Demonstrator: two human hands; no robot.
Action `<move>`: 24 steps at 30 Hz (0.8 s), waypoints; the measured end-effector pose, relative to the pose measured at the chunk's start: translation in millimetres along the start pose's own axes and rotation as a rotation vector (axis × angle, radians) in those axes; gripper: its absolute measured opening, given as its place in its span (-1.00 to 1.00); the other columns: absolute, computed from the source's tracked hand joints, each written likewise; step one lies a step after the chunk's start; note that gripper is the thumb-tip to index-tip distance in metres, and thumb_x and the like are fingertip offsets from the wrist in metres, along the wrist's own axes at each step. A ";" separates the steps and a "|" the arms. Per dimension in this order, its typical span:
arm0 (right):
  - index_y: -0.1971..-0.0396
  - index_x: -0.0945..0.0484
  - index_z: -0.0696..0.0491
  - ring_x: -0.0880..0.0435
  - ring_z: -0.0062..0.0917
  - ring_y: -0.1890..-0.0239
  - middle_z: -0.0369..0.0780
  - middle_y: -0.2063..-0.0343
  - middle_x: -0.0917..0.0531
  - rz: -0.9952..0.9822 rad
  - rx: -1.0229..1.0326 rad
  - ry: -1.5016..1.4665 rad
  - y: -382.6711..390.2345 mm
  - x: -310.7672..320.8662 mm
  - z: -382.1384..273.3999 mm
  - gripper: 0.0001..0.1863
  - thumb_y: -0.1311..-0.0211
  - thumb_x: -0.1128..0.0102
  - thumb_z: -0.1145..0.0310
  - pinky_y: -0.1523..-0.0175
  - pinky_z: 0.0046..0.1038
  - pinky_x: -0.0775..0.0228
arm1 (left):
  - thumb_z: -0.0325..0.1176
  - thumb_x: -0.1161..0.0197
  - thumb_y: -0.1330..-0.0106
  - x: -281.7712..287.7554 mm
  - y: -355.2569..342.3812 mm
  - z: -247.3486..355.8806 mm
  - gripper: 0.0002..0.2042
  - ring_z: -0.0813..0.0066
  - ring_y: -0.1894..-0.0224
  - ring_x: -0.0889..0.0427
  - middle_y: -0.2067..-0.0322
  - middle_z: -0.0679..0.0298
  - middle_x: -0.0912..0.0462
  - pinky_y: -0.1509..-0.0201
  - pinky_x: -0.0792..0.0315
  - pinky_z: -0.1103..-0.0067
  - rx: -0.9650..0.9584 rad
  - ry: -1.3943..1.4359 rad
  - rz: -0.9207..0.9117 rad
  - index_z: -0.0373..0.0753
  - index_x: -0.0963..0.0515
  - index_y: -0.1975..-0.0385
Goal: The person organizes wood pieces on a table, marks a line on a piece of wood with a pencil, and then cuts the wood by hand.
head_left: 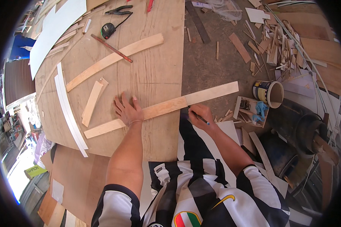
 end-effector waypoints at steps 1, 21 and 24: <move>0.47 -0.53 0.11 -0.62 -0.16 0.45 -0.10 0.55 -0.59 0.001 0.000 0.000 3.3 0.7 -0.7 -0.92 -0.06 -0.25 0.58 0.34 -0.22 -0.46 | 0.08 -0.06 -0.44 -0.4 0.0 -0.3 -0.40 -0.08 -0.53 -0.01 -0.49 0.09 -0.10 -0.48 0.00 -0.01 -0.001 0.000 0.000 0.00 -0.28 -0.42; -0.12 -0.57 -0.09 -0.76 -0.29 0.26 -0.30 -0.06 -0.62 -0.317 0.208 0.488 -51.2 -118.6 -75.5 -0.31 0.14 -0.57 0.19 0.16 -0.29 -0.59 | 0.08 0.02 -0.49 -2.4 1.4 -6.5 -0.39 -0.15 -0.56 0.11 -0.51 -0.04 -0.02 -0.51 0.12 -0.10 -0.042 0.112 -0.064 -0.14 -0.24 -0.42; -0.04 -0.64 -0.07 -0.76 -0.33 0.25 -0.32 0.07 -0.67 -0.250 0.246 0.498 -48.9 -116.7 -80.3 -0.38 0.17 -0.53 0.23 0.19 -0.28 -0.57 | 0.08 -0.02 -0.49 5.2 2.4 -12.6 -0.41 -0.15 -0.57 0.12 -0.50 -0.04 -0.04 -0.53 0.18 -0.12 -0.129 0.235 -0.056 -0.15 -0.29 -0.39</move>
Point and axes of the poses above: each hand's wrist, its own y-axis away from the middle knuckle, its own x-axis out of the back of the hand, z = x × y, the point moved 7 cm from there along -y, towards the middle knuckle
